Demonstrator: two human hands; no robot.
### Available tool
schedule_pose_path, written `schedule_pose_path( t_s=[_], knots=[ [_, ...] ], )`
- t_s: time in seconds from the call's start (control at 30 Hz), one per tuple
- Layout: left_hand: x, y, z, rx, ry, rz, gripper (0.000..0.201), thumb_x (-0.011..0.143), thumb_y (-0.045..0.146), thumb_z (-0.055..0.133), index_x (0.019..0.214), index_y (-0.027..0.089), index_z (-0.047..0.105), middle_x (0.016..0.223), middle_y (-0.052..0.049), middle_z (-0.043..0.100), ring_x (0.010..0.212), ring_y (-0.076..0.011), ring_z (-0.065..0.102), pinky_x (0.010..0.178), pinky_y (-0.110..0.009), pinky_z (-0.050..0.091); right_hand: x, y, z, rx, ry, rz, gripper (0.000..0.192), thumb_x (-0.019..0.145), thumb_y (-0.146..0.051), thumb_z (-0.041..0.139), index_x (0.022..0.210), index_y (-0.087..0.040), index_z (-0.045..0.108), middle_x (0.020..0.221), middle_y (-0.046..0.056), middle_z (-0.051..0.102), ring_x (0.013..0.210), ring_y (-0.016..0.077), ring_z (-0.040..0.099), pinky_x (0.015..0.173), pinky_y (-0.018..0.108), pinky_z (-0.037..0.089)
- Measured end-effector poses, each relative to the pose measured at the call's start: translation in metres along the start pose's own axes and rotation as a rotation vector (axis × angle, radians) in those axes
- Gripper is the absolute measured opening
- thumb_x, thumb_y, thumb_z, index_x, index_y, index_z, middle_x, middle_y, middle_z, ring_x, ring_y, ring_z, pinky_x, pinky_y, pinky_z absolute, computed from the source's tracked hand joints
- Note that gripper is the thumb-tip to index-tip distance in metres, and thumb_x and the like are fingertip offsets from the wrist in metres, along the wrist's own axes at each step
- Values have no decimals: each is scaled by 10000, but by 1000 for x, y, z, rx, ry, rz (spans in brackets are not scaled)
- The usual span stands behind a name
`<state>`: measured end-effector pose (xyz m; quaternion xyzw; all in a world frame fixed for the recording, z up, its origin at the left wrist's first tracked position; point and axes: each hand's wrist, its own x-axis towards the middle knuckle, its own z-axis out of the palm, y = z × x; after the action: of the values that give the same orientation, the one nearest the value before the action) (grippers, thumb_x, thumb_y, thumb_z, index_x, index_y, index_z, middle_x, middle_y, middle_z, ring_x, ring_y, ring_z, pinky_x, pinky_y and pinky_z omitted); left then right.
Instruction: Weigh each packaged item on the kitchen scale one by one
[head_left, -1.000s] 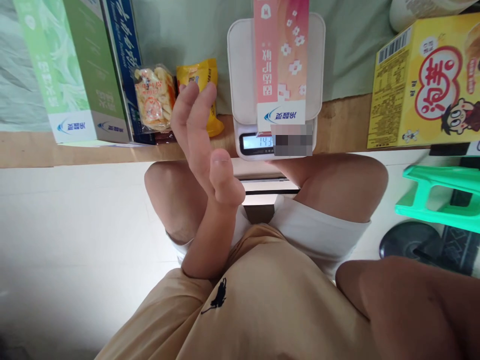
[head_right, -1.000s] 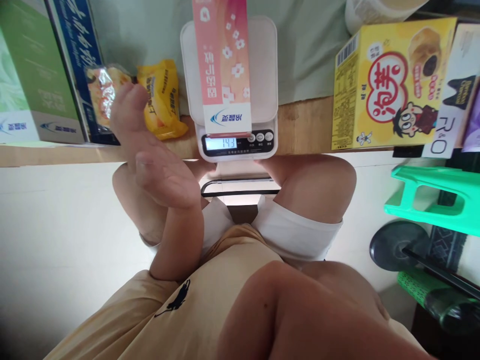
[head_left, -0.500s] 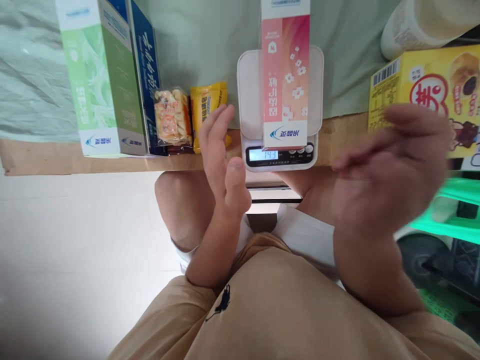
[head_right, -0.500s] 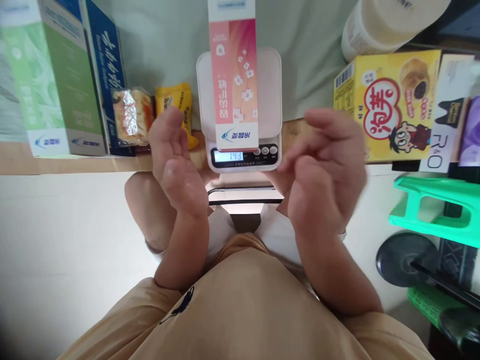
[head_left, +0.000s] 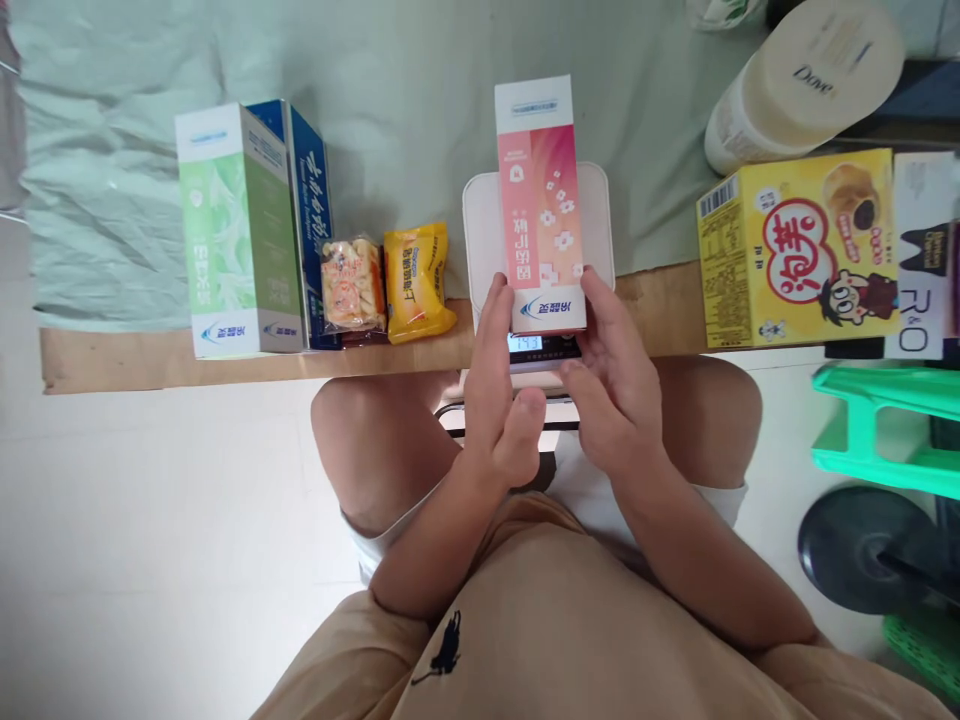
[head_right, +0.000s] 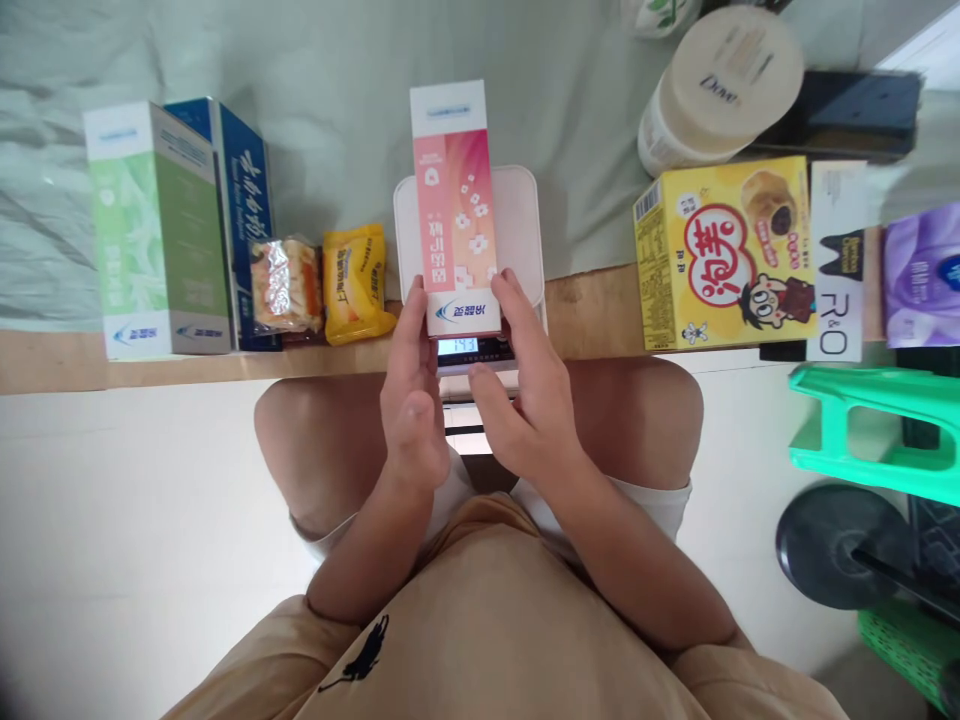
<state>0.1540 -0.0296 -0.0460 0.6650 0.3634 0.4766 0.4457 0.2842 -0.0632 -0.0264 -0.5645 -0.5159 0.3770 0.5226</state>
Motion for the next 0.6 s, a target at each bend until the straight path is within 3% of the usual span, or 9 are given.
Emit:
schedule_pose_path(
  t_s=[0.1, 0.2, 0.37, 0.47, 0.6],
  knots=[
    [2, 1, -1, -14, -18, 26, 742, 1073, 678, 266, 1721, 317, 272, 1831, -44, 250, 1717, -323, 243, 1424, -542, 299, 0, -6, 1, -93, -19, 9, 634, 1058, -454, 511, 1671, -407, 356, 1783, -23, 344, 1700, 246, 310, 1398, 561, 390],
    [2, 5, -2, 42, -39, 94, 738, 1076, 674, 269, 1743, 366, 194, 1850, 11, 173, 1735, -268, 186, 1418, -519, 321, -1, -10, 2, -175, -15, -20, 631, 1041, -497, 550, 1651, -409, 416, 1771, -20, 371, 1713, 254, 271, 1383, 517, 417],
    [5, 10, -12, 85, -42, 206, 784, 1068, 691, 279, 1757, 350, 126, 1856, 31, 115, 1740, -248, 145, 1415, -500, 339, 0, -6, 6, -71, -8, -90, 611, 1041, -491, 549, 1637, -409, 445, 1752, -23, 409, 1697, 238, 317, 1385, 501, 416],
    [13, 18, -32, 98, -35, 257, 775, 1075, 663, 291, 1758, 331, 138, 1850, 17, 165, 1738, -238, 157, 1426, -466, 320, 5, -12, 21, -29, -10, -141, 606, 1044, -495, 528, 1637, -405, 445, 1768, -34, 377, 1703, 228, 294, 1397, 507, 394],
    [22, 39, -74, 111, 56, 259, 755, 1043, 717, 339, 1726, 403, 268, 1822, 63, 257, 1722, -283, 235, 1440, -485, 298, 17, -44, 59, -36, -68, -236, 656, 1050, -484, 491, 1683, -362, 369, 1810, -18, 272, 1724, 233, 222, 1425, 499, 341]
  ],
)
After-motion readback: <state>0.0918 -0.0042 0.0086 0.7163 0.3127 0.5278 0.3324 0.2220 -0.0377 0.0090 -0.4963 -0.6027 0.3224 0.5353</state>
